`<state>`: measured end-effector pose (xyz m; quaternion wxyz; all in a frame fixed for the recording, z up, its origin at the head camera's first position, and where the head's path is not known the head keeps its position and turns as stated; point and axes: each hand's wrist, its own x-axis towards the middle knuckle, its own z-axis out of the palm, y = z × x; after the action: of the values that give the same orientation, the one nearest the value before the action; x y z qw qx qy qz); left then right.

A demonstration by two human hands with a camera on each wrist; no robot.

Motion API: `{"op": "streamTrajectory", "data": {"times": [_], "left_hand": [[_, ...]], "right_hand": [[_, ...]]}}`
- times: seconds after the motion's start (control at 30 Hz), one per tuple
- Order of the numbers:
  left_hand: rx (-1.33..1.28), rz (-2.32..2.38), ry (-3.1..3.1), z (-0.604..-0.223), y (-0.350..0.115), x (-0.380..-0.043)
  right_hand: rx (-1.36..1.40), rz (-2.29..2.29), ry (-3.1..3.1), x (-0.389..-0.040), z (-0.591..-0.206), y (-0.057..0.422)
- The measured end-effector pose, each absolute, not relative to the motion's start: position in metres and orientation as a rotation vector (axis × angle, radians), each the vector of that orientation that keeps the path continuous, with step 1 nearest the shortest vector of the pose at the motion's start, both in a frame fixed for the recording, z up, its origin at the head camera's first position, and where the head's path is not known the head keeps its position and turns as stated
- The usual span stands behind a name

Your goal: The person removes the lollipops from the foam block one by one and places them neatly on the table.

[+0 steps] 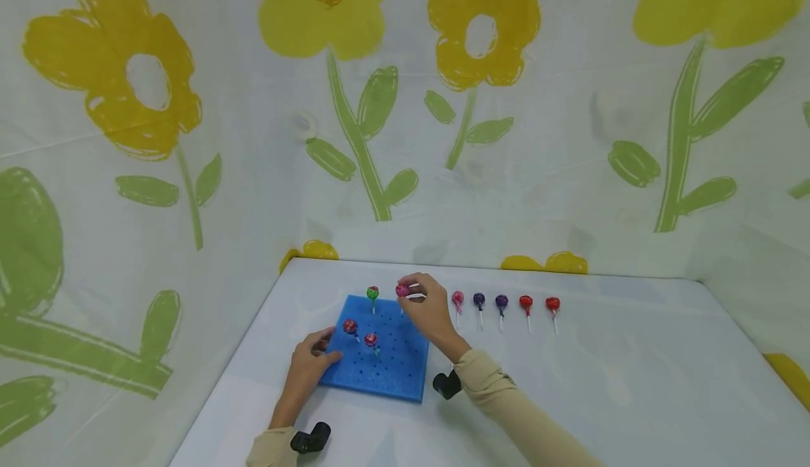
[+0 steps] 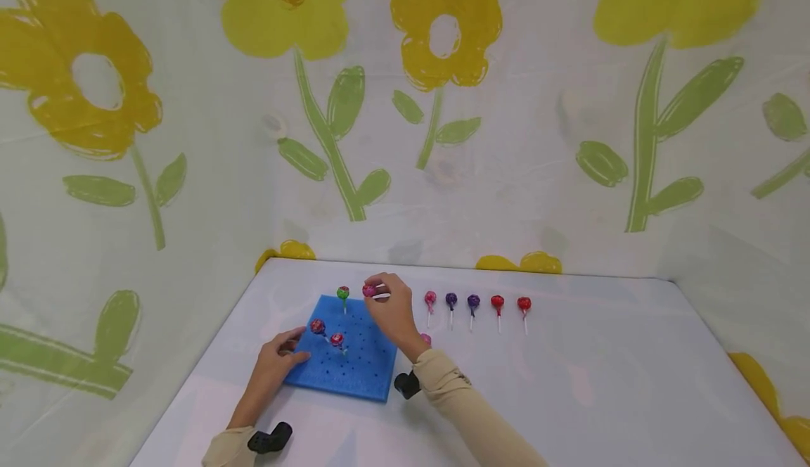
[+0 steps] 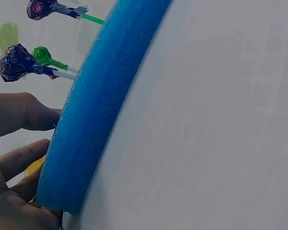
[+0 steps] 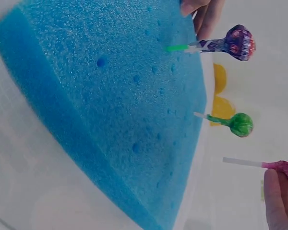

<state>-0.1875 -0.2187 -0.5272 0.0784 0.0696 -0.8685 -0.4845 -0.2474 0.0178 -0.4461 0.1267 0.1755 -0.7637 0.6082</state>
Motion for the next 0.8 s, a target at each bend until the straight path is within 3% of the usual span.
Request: {"op": "streamTrajectory", "data": {"times": [0.53, 0.8], "left_hand": [[0.205, -1.486, -2.588, -0.524, -0.221, -0.190], [0.199, -1.467, -2.599, -0.526, -0.219, -0.187]], "right_hand": [[0.494, 1.800, -2.228, -0.243, -0.439, 0.044], [0.497, 1.780, -2.246, -0.218, -0.413, 0.056]]}}
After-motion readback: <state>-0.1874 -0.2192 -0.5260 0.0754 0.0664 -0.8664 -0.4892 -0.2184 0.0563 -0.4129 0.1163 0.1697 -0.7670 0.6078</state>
